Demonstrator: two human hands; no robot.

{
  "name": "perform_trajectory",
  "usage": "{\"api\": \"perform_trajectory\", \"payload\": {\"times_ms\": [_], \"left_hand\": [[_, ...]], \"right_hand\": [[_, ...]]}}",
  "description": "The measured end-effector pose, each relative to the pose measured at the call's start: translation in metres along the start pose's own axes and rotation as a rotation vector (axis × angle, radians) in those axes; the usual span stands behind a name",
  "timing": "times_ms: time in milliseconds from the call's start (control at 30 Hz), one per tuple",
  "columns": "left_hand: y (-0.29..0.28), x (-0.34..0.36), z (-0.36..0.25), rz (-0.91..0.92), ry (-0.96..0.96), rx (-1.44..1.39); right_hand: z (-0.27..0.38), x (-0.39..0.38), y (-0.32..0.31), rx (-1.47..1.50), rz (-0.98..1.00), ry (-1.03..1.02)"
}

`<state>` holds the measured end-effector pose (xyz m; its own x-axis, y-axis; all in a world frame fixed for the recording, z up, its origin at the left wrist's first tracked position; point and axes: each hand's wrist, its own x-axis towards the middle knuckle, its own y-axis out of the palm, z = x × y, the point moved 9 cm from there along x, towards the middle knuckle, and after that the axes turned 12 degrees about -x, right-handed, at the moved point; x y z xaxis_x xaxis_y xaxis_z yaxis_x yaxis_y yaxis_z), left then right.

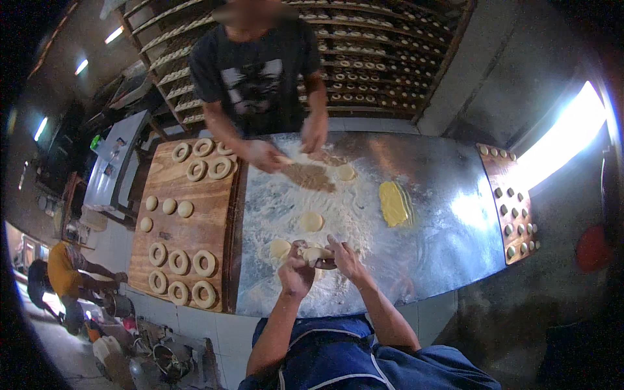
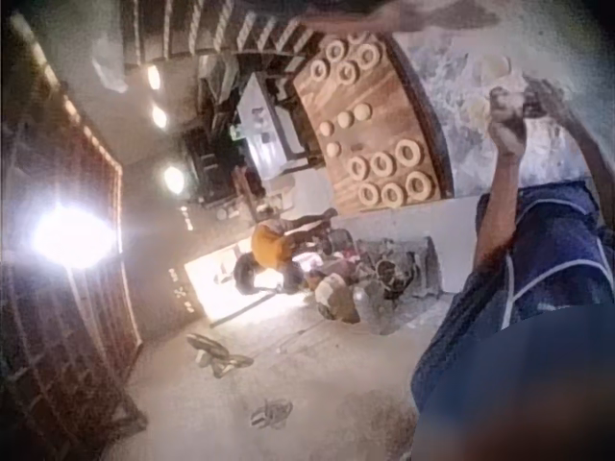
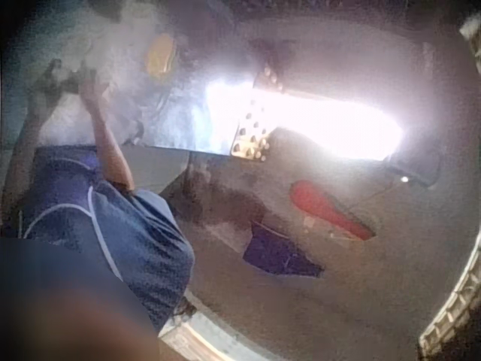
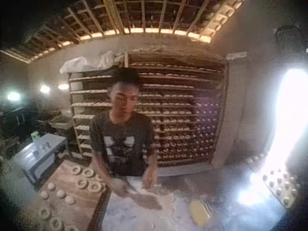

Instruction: The person shapes small dough balls into rings by hand, placing them on a wooden board. Another person assists by arranging the shaped dough on the board and moving it to a rack.

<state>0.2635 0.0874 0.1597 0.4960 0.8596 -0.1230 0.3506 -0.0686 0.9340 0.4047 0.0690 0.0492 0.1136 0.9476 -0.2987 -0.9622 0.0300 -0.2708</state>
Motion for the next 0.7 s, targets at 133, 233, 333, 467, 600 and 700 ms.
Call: {"api": "perform_trajectory", "payload": {"times_ms": [133, 233, 333, 467, 600, 700], "left_hand": [[-0.027, -0.002, -0.027, -0.186, 0.170, 0.310], [-0.028, 0.001, -0.053, -0.057, 0.411, 1.424], [-0.050, -0.004, -0.068, -0.322, 0.325, 0.879], [-0.056, -0.010, -0.105, -0.200, 0.311, 0.614], [-0.061, -0.022, -0.148, -0.112, 0.450, 1.055], [-0.127, -0.025, -0.165, -0.300, 0.473, 0.116]], "right_hand": [[0.056, -0.017, 0.030, 0.516, -0.008, 0.220], [0.061, -0.015, 0.050, -0.007, 0.021, 0.031], [0.112, -0.028, 0.063, -0.102, -0.132, -0.060], [0.128, -0.025, 0.096, -0.074, -0.015, 0.188], [0.130, -0.006, 0.137, -0.212, -0.158, -0.260], [0.143, -0.003, 0.166, -0.370, -0.165, -0.484]]}}
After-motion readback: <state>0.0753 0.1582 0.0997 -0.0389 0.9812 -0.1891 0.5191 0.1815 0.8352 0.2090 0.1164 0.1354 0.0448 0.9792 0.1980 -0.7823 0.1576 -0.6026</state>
